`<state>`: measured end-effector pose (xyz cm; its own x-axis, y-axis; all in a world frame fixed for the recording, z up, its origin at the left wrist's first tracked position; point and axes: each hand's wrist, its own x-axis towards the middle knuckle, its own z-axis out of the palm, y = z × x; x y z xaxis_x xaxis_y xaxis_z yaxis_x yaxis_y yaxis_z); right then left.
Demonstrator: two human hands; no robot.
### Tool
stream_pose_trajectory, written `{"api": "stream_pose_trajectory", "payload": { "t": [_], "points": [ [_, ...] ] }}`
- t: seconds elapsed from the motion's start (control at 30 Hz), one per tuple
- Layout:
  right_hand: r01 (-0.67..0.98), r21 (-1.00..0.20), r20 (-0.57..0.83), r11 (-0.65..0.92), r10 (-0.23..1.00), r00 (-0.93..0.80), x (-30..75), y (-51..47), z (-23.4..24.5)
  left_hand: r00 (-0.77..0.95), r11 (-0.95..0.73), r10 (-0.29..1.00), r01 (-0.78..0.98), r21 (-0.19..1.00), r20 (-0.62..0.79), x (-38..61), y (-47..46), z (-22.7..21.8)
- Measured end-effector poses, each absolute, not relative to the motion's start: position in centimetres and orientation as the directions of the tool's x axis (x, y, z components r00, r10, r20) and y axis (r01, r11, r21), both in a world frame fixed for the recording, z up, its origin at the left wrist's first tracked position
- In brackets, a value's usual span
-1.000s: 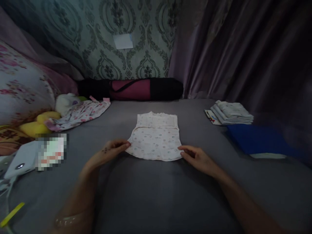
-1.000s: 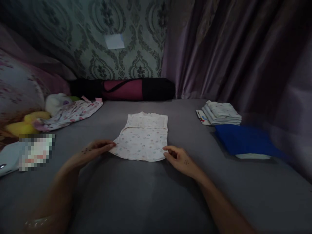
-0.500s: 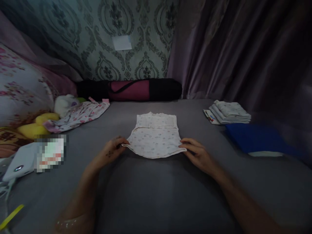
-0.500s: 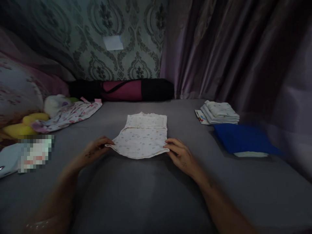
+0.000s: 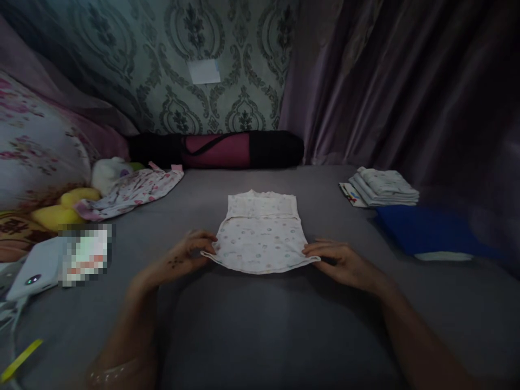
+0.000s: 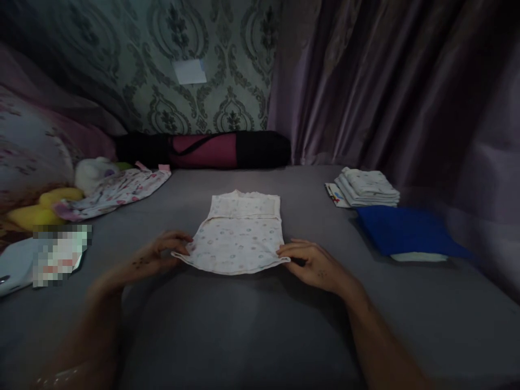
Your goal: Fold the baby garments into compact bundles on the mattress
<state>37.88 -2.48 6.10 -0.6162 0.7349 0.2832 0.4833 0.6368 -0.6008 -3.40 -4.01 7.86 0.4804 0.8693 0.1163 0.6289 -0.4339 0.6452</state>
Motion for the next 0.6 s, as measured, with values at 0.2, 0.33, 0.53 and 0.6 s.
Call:
{"api": "stream_pose_trajectory", "payload": {
  "t": [0.2,0.33,0.53,0.6],
  "points": [
    [0.474,-0.706,0.115,0.526,0.746,-0.656,37.9,-3.1,7.6,0.563,-0.379,0.826,0.561,0.736,-0.004,-3.3,-4.6,8.5],
    [0.480,-0.788,-0.053,0.386,0.734,-0.677,37.6,-3.3,8.5,0.588,-0.233,0.797,0.509,0.829,-0.137,-3.2,-4.5,8.3],
    [0.548,-0.794,-0.189,0.263,0.750,-0.634,37.4,-2.3,9.8,0.520,-0.090,0.822,0.523,0.848,-0.234,-2.7,-2.9,8.5],
    [0.533,-0.802,-0.167,0.270,0.755,-0.634,37.4,-1.7,10.2,0.498,-0.098,0.840,0.527,0.844,-0.213,-2.7,-2.0,8.9]
  ]
}}
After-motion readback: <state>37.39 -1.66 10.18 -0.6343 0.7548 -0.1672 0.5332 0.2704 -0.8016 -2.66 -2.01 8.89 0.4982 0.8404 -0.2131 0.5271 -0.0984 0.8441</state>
